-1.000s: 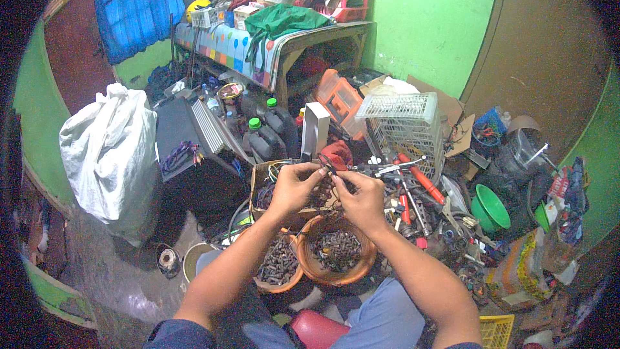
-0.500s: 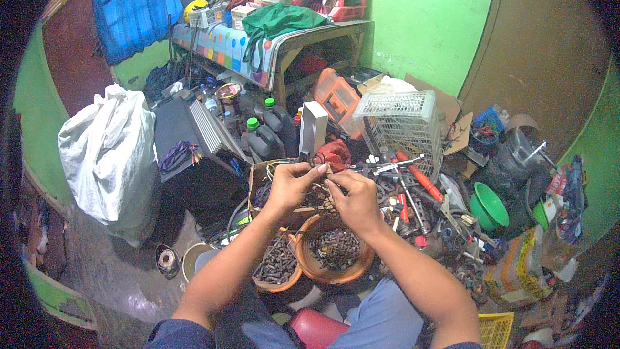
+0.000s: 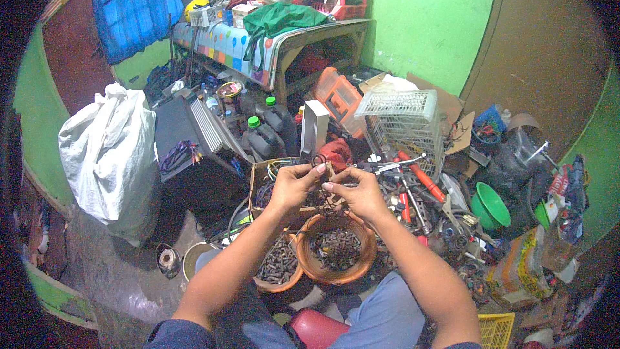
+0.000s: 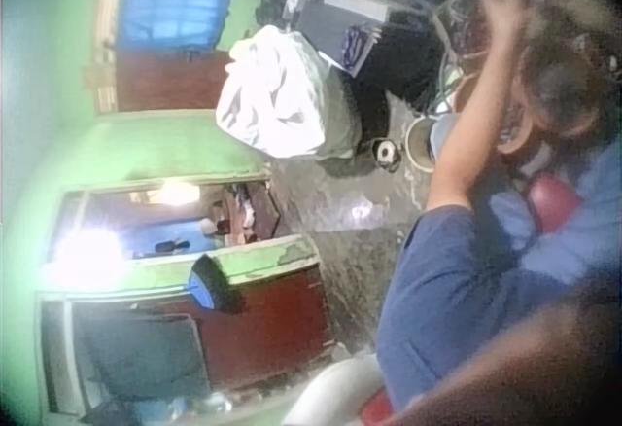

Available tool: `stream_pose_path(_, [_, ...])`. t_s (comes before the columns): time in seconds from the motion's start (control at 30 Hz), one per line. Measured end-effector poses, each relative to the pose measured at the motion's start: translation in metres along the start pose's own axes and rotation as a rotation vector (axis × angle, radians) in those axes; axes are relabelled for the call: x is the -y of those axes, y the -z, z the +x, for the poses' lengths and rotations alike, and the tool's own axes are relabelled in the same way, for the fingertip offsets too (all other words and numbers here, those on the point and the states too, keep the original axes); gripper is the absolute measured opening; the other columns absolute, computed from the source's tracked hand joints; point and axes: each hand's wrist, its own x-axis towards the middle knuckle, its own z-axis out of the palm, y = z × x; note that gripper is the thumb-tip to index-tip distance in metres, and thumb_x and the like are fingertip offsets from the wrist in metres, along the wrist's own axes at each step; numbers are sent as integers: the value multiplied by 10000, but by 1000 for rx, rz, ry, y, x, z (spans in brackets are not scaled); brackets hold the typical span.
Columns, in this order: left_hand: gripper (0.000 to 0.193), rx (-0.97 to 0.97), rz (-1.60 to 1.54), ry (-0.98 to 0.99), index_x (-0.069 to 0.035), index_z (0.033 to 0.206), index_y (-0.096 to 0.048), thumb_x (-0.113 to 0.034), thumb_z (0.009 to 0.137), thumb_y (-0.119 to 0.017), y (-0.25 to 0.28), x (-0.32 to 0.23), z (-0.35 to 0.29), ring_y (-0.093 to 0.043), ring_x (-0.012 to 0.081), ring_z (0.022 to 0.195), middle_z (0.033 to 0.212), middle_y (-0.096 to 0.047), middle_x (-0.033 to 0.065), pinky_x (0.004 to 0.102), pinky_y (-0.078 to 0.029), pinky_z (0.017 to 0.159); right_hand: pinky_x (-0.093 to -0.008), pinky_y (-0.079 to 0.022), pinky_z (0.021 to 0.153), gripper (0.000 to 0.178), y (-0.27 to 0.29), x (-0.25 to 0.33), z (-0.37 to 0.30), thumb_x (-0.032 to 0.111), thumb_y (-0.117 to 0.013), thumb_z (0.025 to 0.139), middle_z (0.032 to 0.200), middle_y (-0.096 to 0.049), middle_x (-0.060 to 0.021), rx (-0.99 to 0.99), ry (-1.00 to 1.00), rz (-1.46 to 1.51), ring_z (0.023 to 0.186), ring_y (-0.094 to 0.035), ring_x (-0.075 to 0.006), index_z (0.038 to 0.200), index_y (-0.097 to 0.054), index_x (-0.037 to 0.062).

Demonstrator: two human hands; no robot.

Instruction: The person connects multiple colored wires to an electrical component, twisting the wire ends together and organizing the bundle by hand.

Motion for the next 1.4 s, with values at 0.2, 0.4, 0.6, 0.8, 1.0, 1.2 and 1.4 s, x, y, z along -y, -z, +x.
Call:
stream_pose_path(0.2, [267, 35, -122, 88, 48, 947, -743, -201, 965, -648, -7, -8, -4, -563, 77, 730, 814, -655, 20, 250, -472, 673, -267, -541, 571, 172, 8, -15, 5, 101, -760, 860, 816, -678, -37, 56, -20, -26, 669, -634, -108, 963, -679, -10])
stream_pose_path(0.4, [320, 110, -110, 54, 41, 1054, -709, -260, 976, -636, 0, 10, 3, -639, 114, 836, 961, -720, 73, 282, -529, 773, -244, -498, 595, 172, 5, -11, 1, 136, -737, 893, 843, -665, 5, 169, -112, -84, 690, -592, -68, 964, -734, -21])
stream_pose_path(0.6, [312, 118, -124, 108, 34, 1051, -706, -261, 977, -633, -1, 3, 3, -643, 117, 867, 970, -716, 73, 286, -532, 789, -222, -477, 609, 203, 11, -31, 12, 146, -751, 881, 946, -682, -5, 171, 147, -154, 722, -585, -55, 1013, -745, -9])
stream_pose_path(0.8, [299, 79, -203, 70, 33, 925, -739, -250, 966, -653, -4, 8, 4, -571, 69, 701, 815, -655, 9, 243, -485, 648, -224, -479, 602, 226, 8, -10, 3, 140, -758, 874, 954, -684, -12, 163, -53, -161, 726, -598, -58, 1024, -733, -27])
stream_pose_path(1.0, [321, 123, -264, 238, 20, 1128, -676, -261, 981, -621, -2, -12, -3, -650, 121, 837, 942, -704, 61, 279, -545, 729, -267, -539, 618, 264, 6, -7, -2, 195, -688, 934, 914, -688, -56, 261, -59, 1, 707, -654, -121, 1071, -695, -30])
stream_pose_path(1.2, [359, 208, -541, 204, 22, 1170, -644, -282, 981, -615, 2, -16, -2, -665, 127, 694, 969, -714, 107, 277, -576, 590, -284, -524, 641, 304, 13, -13, 0, 306, -666, 946, 847, -652, -25, 402, -108, 286, 721, -630, -120, 938, -694, 4])
stream_pose_path(1.4, [375, 223, -538, 159, 30, 1113, -658, -314, 965, -640, -3, -13, -7, -612, 68, 691, 1166, -688, 86, 258, -537, 559, -248, -423, 581, 258, 12, -7, -8, 294, -676, 944, 795, -581, 35, 491, -146, 329, 655, -505, -61, 1016, -685, 46])
